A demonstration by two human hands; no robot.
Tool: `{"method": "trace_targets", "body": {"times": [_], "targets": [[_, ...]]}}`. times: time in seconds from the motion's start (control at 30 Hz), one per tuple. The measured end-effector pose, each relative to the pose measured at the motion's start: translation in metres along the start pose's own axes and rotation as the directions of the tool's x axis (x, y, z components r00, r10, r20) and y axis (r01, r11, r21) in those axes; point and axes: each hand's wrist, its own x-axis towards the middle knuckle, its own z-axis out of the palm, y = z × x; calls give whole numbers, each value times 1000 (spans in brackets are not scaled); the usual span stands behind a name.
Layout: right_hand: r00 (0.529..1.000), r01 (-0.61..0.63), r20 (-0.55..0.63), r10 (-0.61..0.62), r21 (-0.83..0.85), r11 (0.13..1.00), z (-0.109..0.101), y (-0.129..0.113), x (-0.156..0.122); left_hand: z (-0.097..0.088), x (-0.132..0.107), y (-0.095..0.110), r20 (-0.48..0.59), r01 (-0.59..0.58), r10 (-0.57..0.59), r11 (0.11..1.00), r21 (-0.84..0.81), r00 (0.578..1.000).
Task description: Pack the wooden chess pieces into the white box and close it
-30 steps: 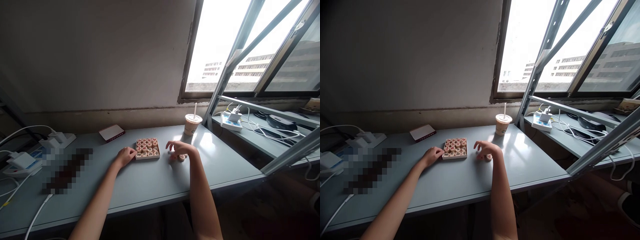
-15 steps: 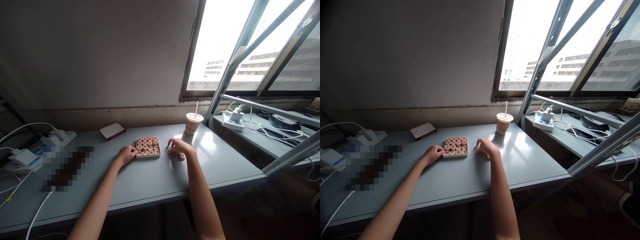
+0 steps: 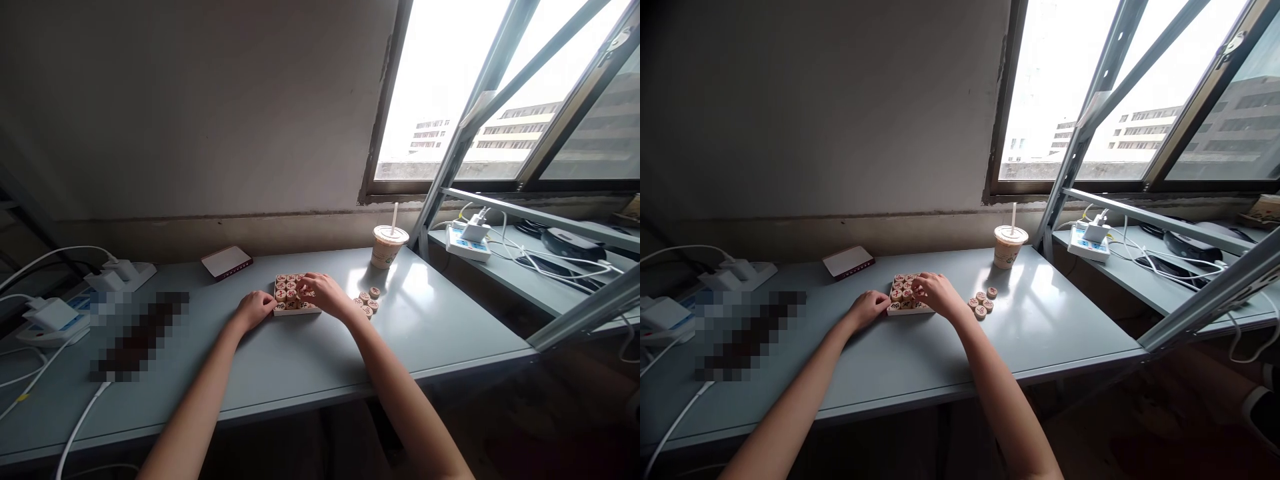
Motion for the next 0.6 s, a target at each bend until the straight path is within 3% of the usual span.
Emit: {"method": "trace_targets", "body": {"times": [0.3,0.6], "targets": [[999,-38,-5,38,-10,999,3,5,-1,1,0,-1,-12,-14,14,1000,-1,1000],[997,-73,4,73,207,976,8,5,0,-1,-2,3,-4,5,-5,1000,-7,1000]]}}
